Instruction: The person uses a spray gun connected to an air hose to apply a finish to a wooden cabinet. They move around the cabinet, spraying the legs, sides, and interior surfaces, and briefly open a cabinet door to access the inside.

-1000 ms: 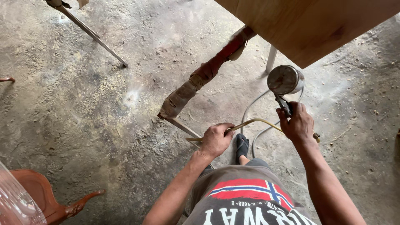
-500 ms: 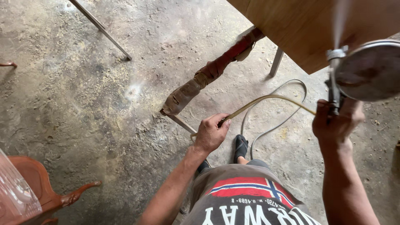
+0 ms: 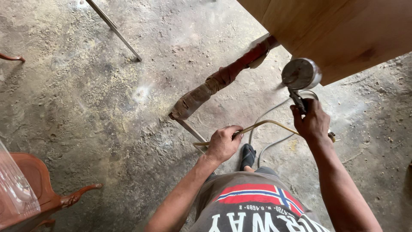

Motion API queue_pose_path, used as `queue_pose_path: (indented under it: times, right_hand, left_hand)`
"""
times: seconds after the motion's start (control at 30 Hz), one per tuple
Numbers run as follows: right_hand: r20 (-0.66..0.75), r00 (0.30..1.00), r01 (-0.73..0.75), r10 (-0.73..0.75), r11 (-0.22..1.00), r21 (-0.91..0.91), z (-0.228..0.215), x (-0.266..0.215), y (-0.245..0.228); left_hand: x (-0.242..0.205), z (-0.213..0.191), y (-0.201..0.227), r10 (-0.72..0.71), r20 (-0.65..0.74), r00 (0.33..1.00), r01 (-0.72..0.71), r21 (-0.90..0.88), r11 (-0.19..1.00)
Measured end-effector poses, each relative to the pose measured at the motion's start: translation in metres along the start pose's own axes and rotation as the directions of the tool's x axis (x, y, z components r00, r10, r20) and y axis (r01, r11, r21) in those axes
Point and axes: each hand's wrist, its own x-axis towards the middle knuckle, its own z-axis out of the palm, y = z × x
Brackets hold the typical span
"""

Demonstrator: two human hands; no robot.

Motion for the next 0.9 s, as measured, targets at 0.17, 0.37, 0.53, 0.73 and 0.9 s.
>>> queue_pose_path:
  times: [0.17, 0.37, 0.53, 0.73, 0.9]
  right_hand:
    - [-0.16, 0.986, 0.073, -0.048, 0.985, 0.156, -0.057, 0.018, -0.01]
    - [-0.501, 0.8, 0.436, -0.332, 0.894, 0.104, -0.101, 0.041, -0.032]
    - [-0.349, 0.916, 0.264, -0.197, 0.952, 0.157, -0.053, 0.052, -0.026]
    - [0.064, 0.997, -0.034, 0.033, 0.999, 0.015, 0.011, 0.04, -0.013]
    - [0.005, 0.995, 0.097, -0.097, 0.994, -0.047, 0.022, 0.054, -0.017]
  left_hand:
    - [0.002, -0.014, 0.002, 0.032, -0.109, 0.994, -0.037, -0.037, 0.999]
    - [0.004, -0.028, 0.008, 0.016, -0.161, 0.987, -0.033, -0.106, 0.994]
    - [0.005, -0.027, 0.007, 0.017, -0.166, 0.986, -0.034, -0.098, 0.995]
    - [0.004, -0.015, -0.005, -0.01, -0.125, 0.992, 0.003, -0.051, 0.999]
    - [0.003, -0.01, -0.008, -0.032, -0.107, 0.994, 0.026, -0.058, 0.998]
